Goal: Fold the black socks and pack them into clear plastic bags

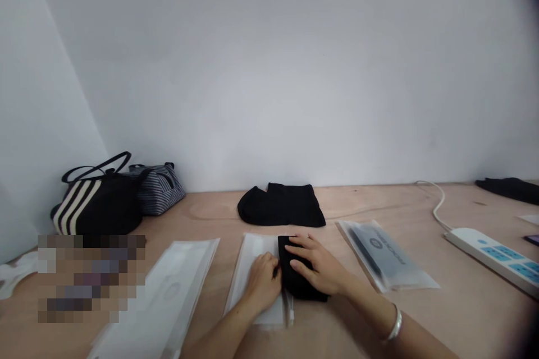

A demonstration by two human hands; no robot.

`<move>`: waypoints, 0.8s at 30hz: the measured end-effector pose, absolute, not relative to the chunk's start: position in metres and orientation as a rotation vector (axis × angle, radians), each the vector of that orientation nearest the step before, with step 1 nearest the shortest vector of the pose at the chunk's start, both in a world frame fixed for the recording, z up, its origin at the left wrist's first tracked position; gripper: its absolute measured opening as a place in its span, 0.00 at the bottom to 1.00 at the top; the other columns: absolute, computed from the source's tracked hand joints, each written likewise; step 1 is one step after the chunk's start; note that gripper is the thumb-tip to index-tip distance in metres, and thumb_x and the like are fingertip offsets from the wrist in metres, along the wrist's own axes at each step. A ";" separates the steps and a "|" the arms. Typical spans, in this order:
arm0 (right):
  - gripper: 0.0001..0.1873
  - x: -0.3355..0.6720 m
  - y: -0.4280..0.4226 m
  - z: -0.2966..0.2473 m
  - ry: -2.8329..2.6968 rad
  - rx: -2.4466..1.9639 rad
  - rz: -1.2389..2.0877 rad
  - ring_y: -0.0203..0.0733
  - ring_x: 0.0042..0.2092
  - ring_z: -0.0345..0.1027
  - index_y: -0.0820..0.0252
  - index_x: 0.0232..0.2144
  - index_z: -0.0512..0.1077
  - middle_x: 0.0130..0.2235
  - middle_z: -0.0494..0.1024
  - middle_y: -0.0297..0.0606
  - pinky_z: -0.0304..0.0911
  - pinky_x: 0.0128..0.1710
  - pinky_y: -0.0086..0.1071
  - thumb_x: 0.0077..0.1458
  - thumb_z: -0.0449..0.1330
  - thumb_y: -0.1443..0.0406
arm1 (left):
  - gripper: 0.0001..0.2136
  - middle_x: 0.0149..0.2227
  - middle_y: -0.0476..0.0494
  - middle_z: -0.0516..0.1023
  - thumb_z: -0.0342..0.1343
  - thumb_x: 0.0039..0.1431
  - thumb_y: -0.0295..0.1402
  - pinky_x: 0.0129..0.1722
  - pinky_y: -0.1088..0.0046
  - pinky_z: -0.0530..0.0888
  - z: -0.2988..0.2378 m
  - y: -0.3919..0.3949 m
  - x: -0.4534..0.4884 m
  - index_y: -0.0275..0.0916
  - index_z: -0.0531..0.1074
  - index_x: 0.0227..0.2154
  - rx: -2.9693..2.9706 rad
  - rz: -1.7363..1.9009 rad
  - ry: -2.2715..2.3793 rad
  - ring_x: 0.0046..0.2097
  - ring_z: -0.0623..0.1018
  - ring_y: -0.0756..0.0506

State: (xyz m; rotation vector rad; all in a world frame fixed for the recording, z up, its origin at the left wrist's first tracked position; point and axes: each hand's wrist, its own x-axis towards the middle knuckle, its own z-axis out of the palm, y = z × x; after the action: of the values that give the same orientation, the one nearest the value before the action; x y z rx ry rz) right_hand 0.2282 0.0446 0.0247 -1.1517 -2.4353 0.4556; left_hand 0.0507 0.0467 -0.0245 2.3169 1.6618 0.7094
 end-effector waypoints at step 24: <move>0.21 0.199 0.045 0.006 -2.350 -1.471 0.423 0.55 0.57 0.47 0.47 0.46 0.67 0.54 0.64 0.36 0.31 0.53 0.60 0.48 0.54 0.55 | 0.12 0.31 0.44 0.71 0.38 0.58 0.28 0.37 0.71 0.67 0.000 0.028 0.057 0.39 0.65 0.25 2.348 0.941 1.501 0.37 0.71 0.46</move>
State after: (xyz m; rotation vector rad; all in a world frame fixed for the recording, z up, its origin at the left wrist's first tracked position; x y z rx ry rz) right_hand 0.1991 0.0450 0.0056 -1.4712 -2.3498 0.4226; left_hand 0.0573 0.0280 0.0000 2.3479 1.5006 0.9412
